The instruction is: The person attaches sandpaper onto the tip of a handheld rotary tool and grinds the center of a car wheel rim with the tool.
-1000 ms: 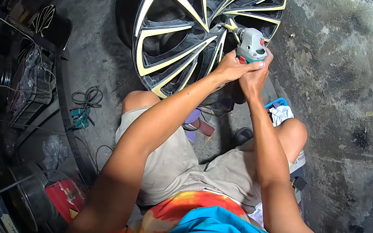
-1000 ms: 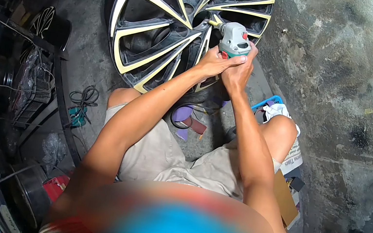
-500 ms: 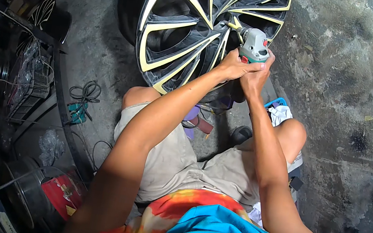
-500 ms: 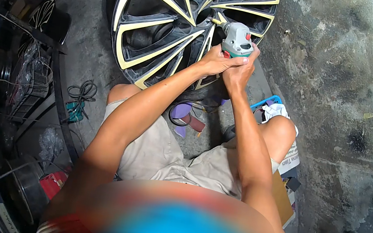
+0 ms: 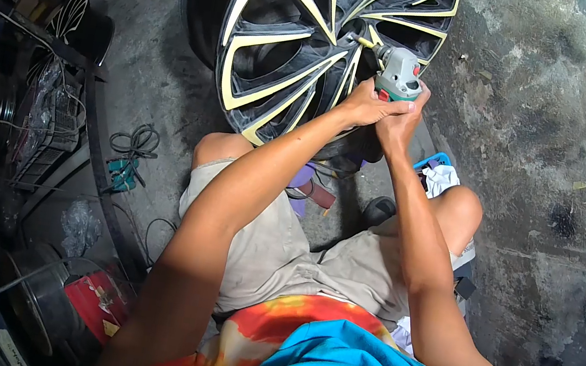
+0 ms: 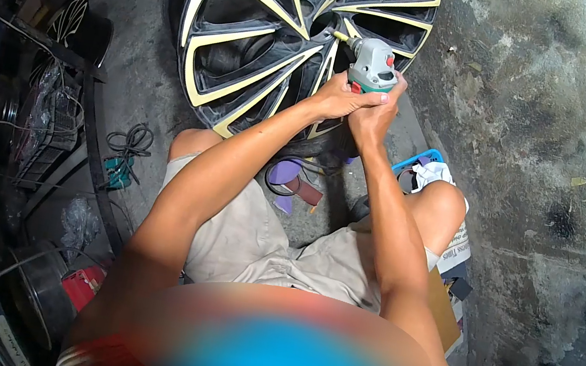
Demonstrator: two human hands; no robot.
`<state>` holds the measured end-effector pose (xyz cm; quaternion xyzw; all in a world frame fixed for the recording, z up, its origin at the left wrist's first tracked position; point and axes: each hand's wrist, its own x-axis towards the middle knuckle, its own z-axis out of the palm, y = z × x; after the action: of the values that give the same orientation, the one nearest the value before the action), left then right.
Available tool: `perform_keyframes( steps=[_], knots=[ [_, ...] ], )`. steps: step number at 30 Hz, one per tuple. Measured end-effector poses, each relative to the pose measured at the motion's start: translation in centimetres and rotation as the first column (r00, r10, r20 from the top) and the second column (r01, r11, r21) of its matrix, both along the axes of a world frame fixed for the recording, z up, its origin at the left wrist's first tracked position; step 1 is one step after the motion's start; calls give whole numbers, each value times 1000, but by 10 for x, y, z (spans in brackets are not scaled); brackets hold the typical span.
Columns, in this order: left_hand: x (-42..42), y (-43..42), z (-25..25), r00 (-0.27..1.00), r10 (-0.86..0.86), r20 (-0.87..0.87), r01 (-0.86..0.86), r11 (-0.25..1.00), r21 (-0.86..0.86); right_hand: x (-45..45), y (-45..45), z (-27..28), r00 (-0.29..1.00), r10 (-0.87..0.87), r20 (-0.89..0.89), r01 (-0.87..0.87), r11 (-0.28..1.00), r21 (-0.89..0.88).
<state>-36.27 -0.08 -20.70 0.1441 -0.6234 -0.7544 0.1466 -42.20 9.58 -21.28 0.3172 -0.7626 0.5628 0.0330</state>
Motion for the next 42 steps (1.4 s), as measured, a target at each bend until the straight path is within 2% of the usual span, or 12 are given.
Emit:
perform_keyframes(
  steps=[8, 17, 20, 25, 35, 39, 42],
  knots=[
    [-1, 0, -12, 1000, -6, -3, 6, 1000, -4, 3, 0, -7, 1000, -11, 13, 11, 1000, -3],
    [2, 0, -7, 988, 2, 152, 15, 994, -109, 4, -2, -20, 997, -13, 79, 19, 997, -71],
    [1, -2, -2, 989, -16, 148, 29, 996, -83, 4, 0, -11, 999, -41, 10, 41, 999, 6],
    [-4, -4, 11, 999, -36, 6, 36, 999, -35, -5, -4, 5, 1000, -28, 10, 28, 998, -49],
    [-9, -1, -14, 999, -11, 33, 13, 998, -67, 1, 2, 0, 999, -48, 20, 47, 999, 22],
    [8, 5, 17, 993, 8, 114, 2, 996, -91, -2, 3, -13, 1000, -12, 17, 13, 1000, -21],
    [2, 2, 14, 993, -11, 118, 21, 997, -80, -7, -1, -12, 1000, -21, 18, 21, 1000, -19]
  ],
)
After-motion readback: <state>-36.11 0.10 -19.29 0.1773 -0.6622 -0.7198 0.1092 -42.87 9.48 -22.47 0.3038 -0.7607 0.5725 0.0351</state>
